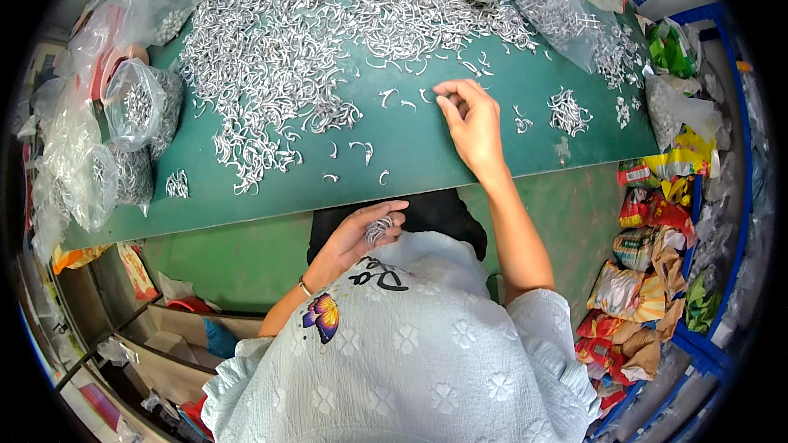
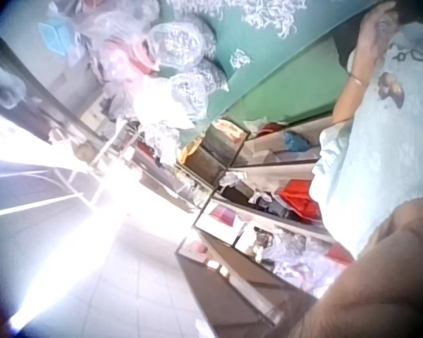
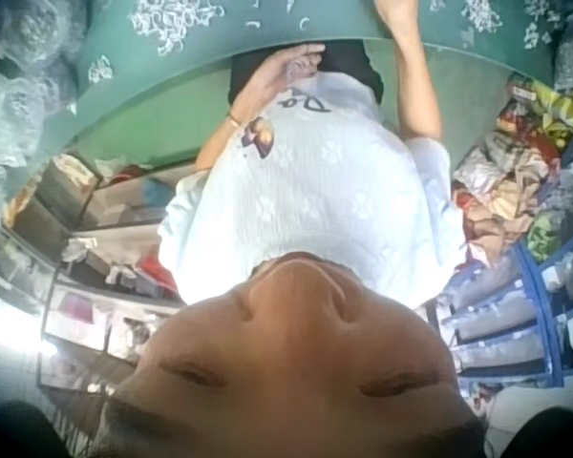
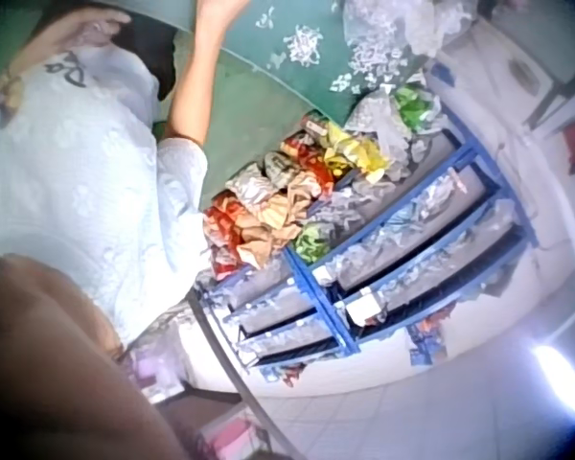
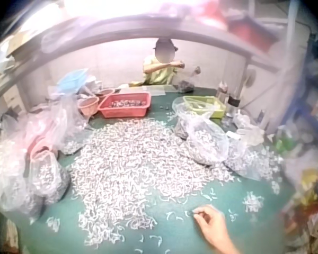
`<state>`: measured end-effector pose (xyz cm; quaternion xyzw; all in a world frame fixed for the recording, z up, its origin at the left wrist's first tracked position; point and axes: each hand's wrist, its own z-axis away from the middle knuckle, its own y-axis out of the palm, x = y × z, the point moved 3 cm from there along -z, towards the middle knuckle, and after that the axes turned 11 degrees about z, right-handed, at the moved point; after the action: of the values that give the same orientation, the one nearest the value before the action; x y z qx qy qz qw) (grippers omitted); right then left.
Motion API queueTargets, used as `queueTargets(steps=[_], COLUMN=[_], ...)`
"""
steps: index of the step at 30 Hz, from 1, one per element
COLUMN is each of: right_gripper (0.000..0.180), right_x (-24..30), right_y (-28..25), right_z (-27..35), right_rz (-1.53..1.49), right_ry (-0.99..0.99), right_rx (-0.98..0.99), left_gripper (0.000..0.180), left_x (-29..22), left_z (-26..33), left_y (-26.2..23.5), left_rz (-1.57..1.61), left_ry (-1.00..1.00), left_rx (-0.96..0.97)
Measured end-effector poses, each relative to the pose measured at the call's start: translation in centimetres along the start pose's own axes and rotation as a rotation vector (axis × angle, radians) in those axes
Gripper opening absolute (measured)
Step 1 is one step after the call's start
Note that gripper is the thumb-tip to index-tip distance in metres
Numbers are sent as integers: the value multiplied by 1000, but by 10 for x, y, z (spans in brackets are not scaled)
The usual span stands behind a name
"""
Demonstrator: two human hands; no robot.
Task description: The person picks up small curved metal parts from a large pile on a green workbench by hand and collects them into their left palm.
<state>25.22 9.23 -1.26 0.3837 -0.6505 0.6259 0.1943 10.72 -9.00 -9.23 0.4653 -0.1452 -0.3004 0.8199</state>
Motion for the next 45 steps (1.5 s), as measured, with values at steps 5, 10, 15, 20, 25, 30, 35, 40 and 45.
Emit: queueTargets(steps=[5,10,15,20,25,30,35,40,45], right_gripper=[18,7,5,6,14,32,26,21,27], right_x=[31,27,17,33,52,87,47,29,77], right_y=[23,43,23,7,16,46,56,29,60], right_z=[-4,-3,8,46,78,37,26,11,14], right_rz=[257,442,391,118,136,234,309,434,266], right_ry=[-384,-468,-356,-325,-426,-599,-718,-523,-537], right_rx=[-63,-105,-151,90,404,184,254,-48,79], left_gripper=[38,40,46,46,33,31,32,30,27], left_x=[-2,-3,-4,-5,2,1,0,-1,-1], left_z=[0,0,2,5,1,2,5,5,2], left_y=[11,12,17,22,-1,8,-6,-8,-5], left_rz=[-84,-43,23,121,157,70,94,128,86], left_ry=[13,14,-1,14,51,-14,-46,-62,9], left_rx=[-14,14,50,112,36,-17,41,57,16])
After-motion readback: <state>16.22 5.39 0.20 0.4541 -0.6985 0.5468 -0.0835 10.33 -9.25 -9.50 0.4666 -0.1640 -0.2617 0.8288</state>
